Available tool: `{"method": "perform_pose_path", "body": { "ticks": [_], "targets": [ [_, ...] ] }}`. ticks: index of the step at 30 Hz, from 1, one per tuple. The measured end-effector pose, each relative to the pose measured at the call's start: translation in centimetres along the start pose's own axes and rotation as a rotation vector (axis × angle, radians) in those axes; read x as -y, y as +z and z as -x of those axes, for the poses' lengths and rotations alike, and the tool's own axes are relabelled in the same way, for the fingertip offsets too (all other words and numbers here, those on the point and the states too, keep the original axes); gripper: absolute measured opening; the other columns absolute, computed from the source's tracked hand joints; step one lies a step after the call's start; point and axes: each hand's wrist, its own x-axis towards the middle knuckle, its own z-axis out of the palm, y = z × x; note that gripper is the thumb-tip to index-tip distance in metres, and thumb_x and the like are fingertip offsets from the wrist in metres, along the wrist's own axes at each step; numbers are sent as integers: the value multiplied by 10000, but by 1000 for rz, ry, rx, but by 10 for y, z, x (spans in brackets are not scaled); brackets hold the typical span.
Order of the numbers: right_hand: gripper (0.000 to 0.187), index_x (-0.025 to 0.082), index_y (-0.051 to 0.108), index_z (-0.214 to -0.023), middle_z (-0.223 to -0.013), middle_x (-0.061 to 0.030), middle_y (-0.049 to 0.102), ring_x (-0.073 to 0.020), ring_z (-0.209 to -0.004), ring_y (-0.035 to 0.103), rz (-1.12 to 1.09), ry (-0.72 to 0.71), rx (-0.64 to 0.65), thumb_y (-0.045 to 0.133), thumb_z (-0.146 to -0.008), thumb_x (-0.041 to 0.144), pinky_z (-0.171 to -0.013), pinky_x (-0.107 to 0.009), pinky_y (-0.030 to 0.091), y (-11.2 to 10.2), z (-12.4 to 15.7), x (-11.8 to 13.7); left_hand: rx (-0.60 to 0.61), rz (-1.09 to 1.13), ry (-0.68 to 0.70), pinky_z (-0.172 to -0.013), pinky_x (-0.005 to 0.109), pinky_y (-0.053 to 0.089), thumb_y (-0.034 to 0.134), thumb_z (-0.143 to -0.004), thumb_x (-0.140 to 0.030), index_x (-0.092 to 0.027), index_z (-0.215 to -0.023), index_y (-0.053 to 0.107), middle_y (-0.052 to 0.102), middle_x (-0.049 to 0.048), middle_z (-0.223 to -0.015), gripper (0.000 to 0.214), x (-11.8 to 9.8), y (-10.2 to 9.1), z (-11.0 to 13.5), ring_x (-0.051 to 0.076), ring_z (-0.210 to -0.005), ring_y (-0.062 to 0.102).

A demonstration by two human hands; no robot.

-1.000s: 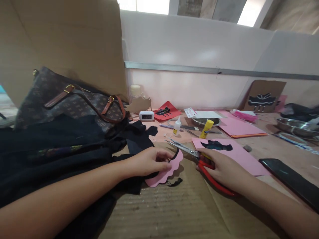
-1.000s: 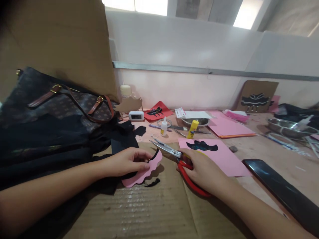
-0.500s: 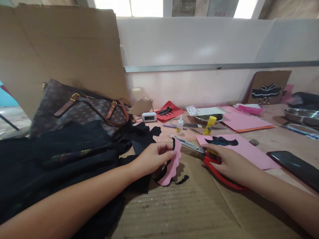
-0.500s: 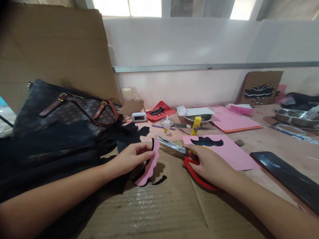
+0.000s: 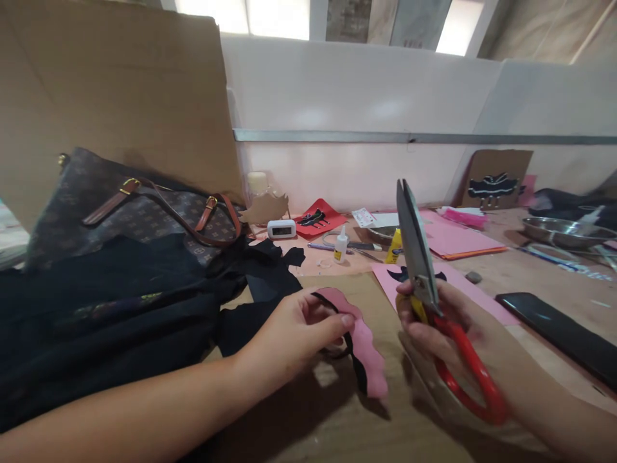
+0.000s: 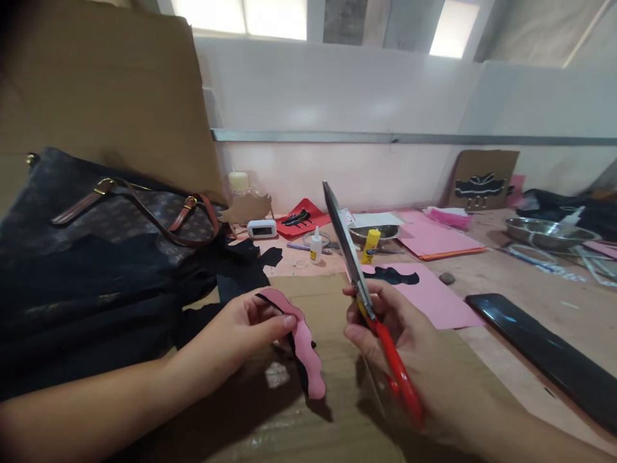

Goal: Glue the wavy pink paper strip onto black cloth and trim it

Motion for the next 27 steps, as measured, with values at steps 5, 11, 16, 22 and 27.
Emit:
{"method": "perform_pose_path", "body": {
  "ticks": [5, 11, 16, 22, 27],
  "targets": [
    [297, 244, 648, -1012, -845, -5, 674, -145, -728, 636, -6, 53, 119, 809, -813, 396, -610, -226, 518, 8, 4, 8, -3, -47, -8, -632, 225, 451, 815, -762, -411, -141, -883, 707, 689, 16, -743, 314, 1, 0, 2, 122, -662, 595],
    [289, 251, 654, -1030, -836, 4, 681, -141, -715, 652, -119, 24, 201, 814, -804, 329, -647, -239, 549, 12, 9, 6, 34, -110, -29, -697, 230, 469, 773, -807, -401, -144, -817, 672, 690, 10, -768, 276, 0, 5, 9, 123, -710, 593],
    [356, 281, 633, -1084, -884, 29, 661, -112, -764, 656, -140, 82, 212, 838, -793, 287, -668, -194, 550, 9, 12, -3, 89, -115, -44, -768, 231, 483, 759, -825, -302, -161, -804, 688, 730, 15, -831, 159, 3, 7, 11, 137, -795, 646],
    [490, 262, 614, -1054, -896, -16, 670, -185, -819, 678, -156, 109, 111, 912, -668, 314, -735, -295, 594, 13, 10, -8, 23, -91, -125, -694, 230, 493, 806, -770, -315, -176, -862, 639, 749, 22, -843, 235, 12, 7, 9, 148, -763, 673],
    [361, 271, 620, -1019, -845, 7, 659, -162, -760, 639, -98, 87, 135, 852, -759, 368, -682, -270, 563, 16, 10, -7, 5, -107, -148, -646, 189, 453, 761, -799, -271, -183, -833, 582, 708, -12, -790, 202, 12, 9, 10, 116, -725, 646]
  ]
}}
